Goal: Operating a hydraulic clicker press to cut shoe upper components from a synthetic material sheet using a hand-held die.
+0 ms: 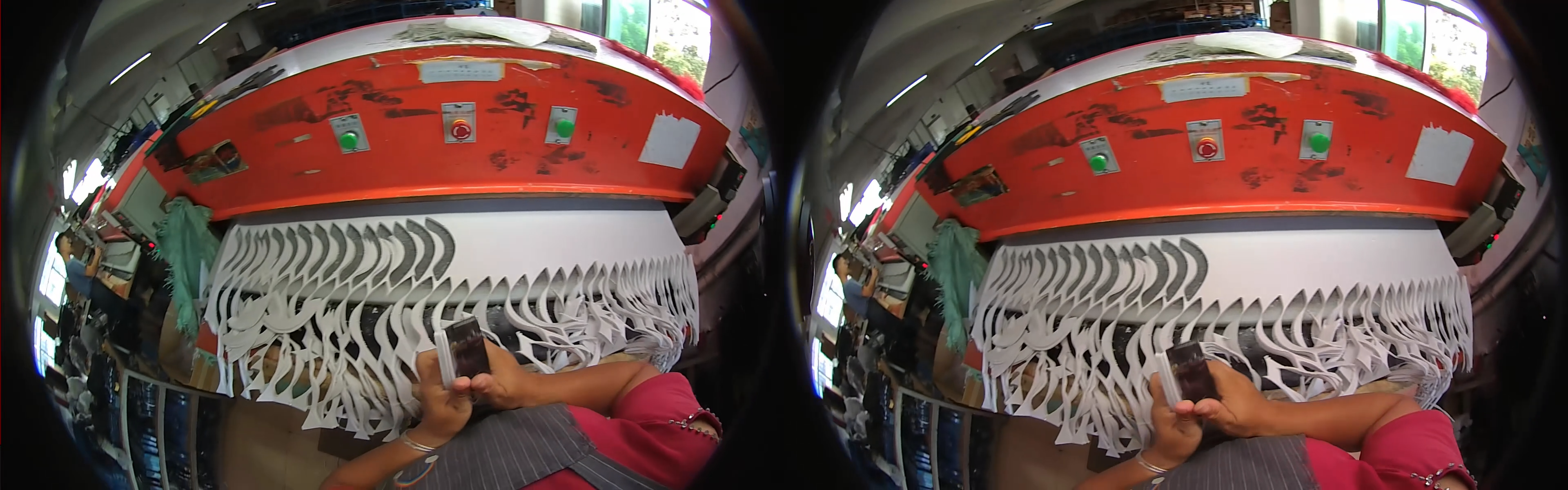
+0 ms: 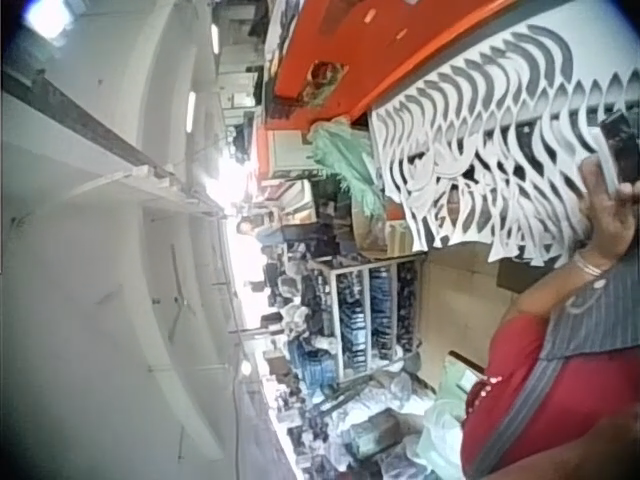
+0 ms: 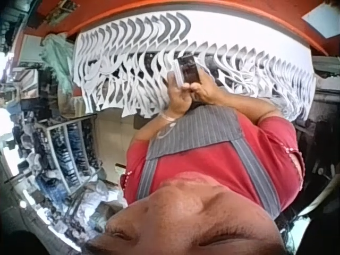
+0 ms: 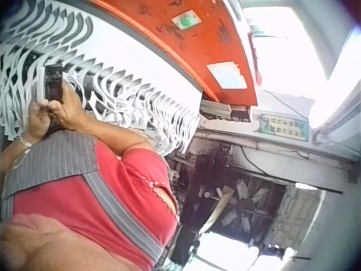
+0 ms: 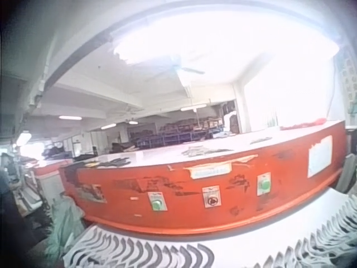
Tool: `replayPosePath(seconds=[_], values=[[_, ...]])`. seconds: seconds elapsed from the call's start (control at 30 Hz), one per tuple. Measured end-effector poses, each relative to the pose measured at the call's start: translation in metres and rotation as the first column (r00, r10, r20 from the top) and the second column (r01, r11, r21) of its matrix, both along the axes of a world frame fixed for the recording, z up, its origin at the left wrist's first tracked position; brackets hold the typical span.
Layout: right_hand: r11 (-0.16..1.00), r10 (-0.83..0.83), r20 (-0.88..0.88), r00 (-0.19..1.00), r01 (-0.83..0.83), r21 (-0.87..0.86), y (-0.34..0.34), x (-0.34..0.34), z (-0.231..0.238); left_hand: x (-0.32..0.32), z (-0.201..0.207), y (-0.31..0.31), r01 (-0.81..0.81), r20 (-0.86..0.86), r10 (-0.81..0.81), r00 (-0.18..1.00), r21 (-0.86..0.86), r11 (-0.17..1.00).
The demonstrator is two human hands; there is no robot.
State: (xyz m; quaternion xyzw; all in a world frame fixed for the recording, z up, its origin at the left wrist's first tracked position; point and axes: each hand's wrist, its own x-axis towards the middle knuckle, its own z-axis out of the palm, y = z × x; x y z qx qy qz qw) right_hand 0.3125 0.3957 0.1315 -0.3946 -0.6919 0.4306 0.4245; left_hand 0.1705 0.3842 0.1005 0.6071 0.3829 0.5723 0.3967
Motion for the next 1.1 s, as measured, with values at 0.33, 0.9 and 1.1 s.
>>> replayPosePath(seconds=[0.33,0.9,1.1], values=[[0.999,-0.003,-0.046,0.999,0.004,0.033,-0.012,0.012,0.038,-0.016,0.016,-0.005,0.375,0.245,-0.302,0.921,-0.347,0.86],[0.949,-0.253,0.296,0.921,0.296,-0.108,0.094,0.14,0.022,-0.21,-0.001,0.108,-0.342,-0.694,0.587,0.417,0.478,0.809],[0.929,-0.032,0.812,0.583,-0.283,0.24,0.186,0.13,-0.031,-0.157,-0.004,0.152,-0.206,-0.87,0.336,0.362,0.276,0.939]])
